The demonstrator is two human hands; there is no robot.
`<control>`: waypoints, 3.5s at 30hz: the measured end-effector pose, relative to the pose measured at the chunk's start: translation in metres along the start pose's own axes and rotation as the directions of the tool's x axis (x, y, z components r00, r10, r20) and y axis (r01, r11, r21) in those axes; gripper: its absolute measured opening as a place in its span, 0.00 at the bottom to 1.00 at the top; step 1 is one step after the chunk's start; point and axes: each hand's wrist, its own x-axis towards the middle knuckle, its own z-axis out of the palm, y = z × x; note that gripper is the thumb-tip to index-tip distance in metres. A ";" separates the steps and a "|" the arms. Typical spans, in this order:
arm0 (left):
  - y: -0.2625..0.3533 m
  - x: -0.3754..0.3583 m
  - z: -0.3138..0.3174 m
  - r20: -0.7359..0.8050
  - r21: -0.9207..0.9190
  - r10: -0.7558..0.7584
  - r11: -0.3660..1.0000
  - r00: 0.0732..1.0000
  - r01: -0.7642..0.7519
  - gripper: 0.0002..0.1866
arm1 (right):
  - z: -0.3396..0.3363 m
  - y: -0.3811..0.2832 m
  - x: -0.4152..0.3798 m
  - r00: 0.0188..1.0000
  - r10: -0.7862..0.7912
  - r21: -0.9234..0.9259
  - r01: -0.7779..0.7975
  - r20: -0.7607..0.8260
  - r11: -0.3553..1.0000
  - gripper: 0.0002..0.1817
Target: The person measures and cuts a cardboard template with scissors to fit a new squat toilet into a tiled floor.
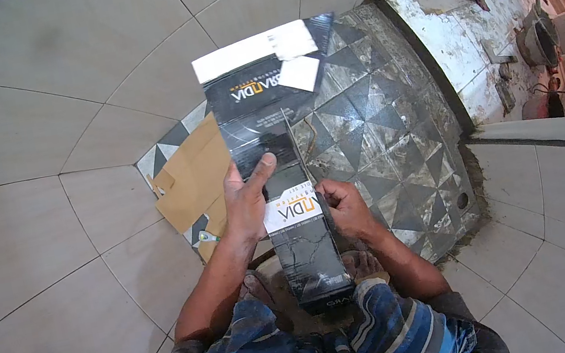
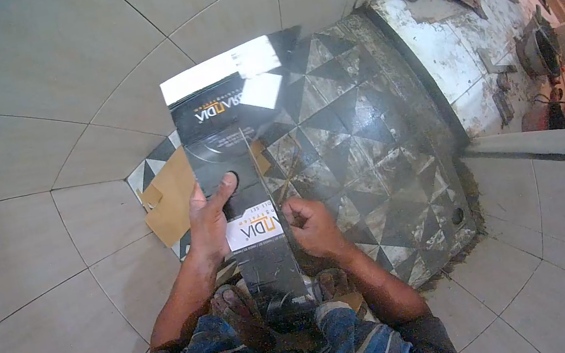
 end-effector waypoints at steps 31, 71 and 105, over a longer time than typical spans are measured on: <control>0.058 -0.037 -0.055 -0.195 0.121 0.245 0.967 0.950 -0.225 0.24 | -0.122 0.192 0.071 0.915 0.267 -0.798 -0.396 -0.302 0.454 0.33; 0.059 -0.061 -0.061 0.008 -0.069 0.156 0.985 0.988 -0.155 0.28 | 0.086 -0.142 0.084 0.993 -0.098 0.317 0.074 0.060 0.946 0.13; -0.086 0.031 -0.060 0.610 0.551 -0.605 0.788 0.512 0.274 0.31 | -0.086 -0.038 -0.267 0.789 0.179 -0.602 -0.574 -0.587 0.555 0.46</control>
